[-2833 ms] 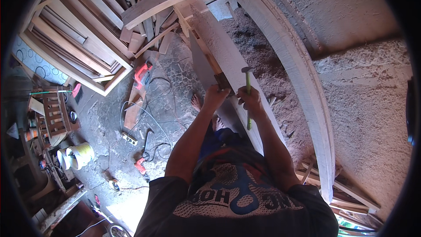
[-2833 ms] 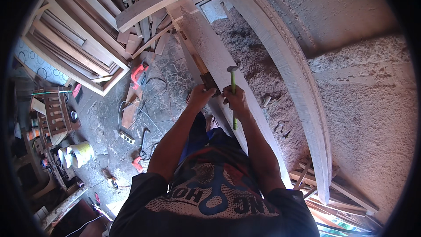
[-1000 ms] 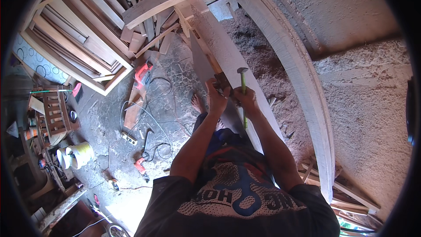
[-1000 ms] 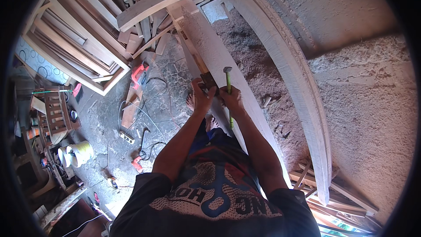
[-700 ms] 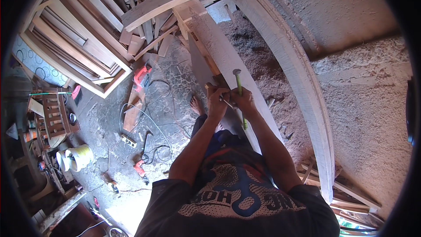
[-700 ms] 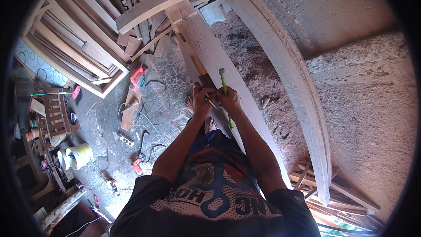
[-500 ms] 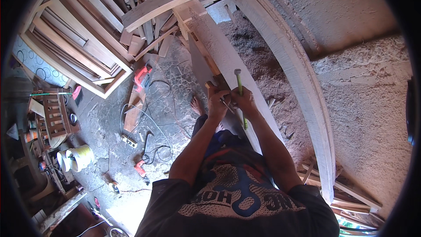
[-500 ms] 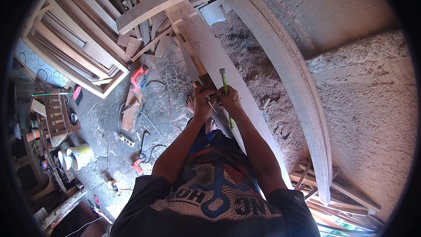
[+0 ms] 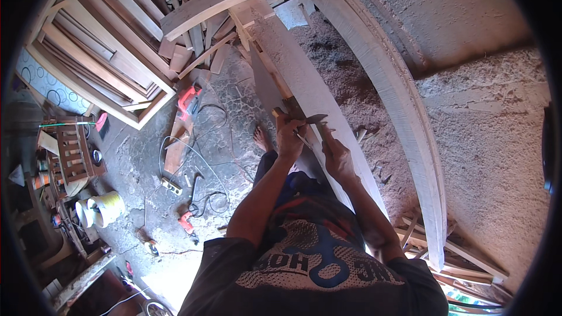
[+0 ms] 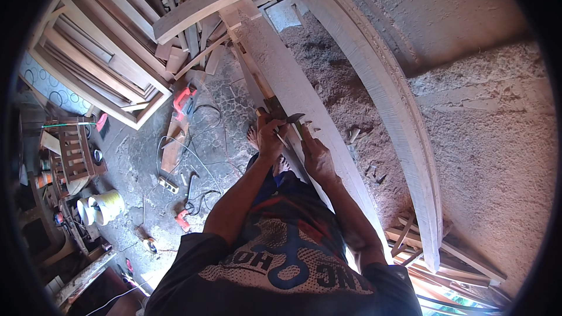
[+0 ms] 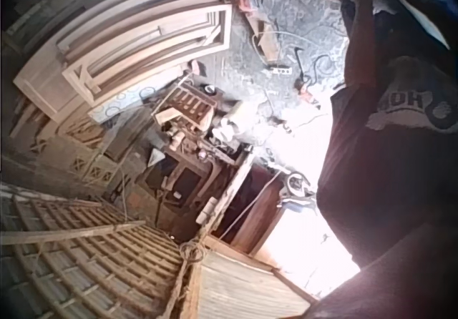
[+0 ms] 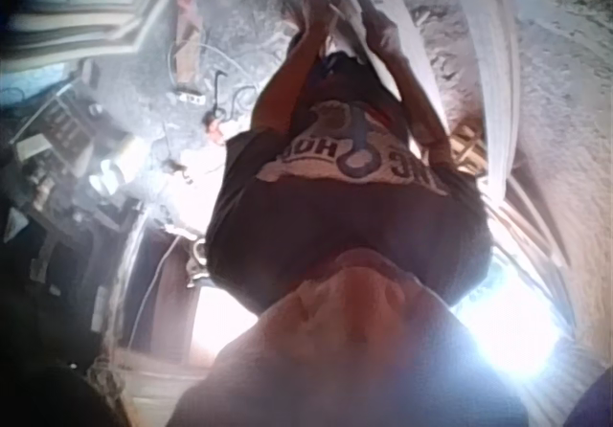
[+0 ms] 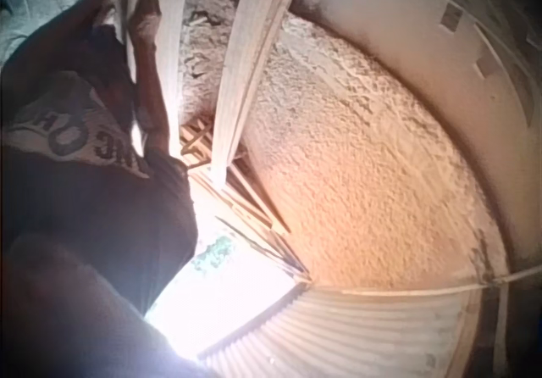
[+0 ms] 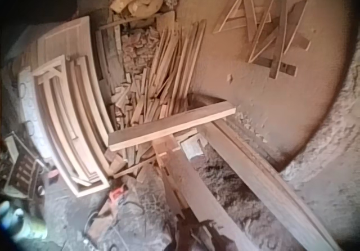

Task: The person uses a hammer and chisel to fit a metal hinge into a wooden frame, then secures it with a screwdriver. The person lifts and repositions the frame to continue assembly.

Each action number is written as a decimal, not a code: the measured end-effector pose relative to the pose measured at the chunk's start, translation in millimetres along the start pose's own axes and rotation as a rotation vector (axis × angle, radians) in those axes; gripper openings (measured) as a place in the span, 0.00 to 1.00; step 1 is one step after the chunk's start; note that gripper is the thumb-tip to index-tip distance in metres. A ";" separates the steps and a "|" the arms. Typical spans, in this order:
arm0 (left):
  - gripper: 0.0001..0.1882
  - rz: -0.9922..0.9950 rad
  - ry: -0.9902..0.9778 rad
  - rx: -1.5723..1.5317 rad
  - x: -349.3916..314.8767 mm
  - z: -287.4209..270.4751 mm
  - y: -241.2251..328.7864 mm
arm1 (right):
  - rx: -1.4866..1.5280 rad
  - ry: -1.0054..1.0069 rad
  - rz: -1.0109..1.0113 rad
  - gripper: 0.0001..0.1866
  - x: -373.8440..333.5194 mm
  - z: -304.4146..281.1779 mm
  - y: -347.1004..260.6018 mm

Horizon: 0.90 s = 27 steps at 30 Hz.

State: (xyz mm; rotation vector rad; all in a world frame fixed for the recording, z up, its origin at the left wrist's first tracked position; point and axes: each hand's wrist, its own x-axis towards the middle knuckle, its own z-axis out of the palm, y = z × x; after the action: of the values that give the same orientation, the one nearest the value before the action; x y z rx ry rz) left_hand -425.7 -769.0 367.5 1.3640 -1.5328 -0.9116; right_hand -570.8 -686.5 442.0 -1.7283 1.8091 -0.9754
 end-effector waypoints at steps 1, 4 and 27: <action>0.07 -0.008 0.004 0.002 -0.8 1.1 2.1 | -0.020 -0.005 -0.012 0.30 -1.9 -1.5 1.1; 0.07 0.009 0.011 0.032 1.0 0.1 3.5 | -0.076 -0.038 -0.030 0.30 1.7 -3.9 -2.8; 0.09 -0.003 -0.030 0.068 1.1 3.8 2.0 | 0.019 -0.007 -0.001 0.28 9.1 -0.1 -4.5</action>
State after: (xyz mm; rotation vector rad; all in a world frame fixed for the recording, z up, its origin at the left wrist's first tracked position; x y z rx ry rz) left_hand -430.0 -769.9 368.1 1.4064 -1.5979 -0.8922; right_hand -568.9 -695.3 446.8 -1.7187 1.7895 -0.9827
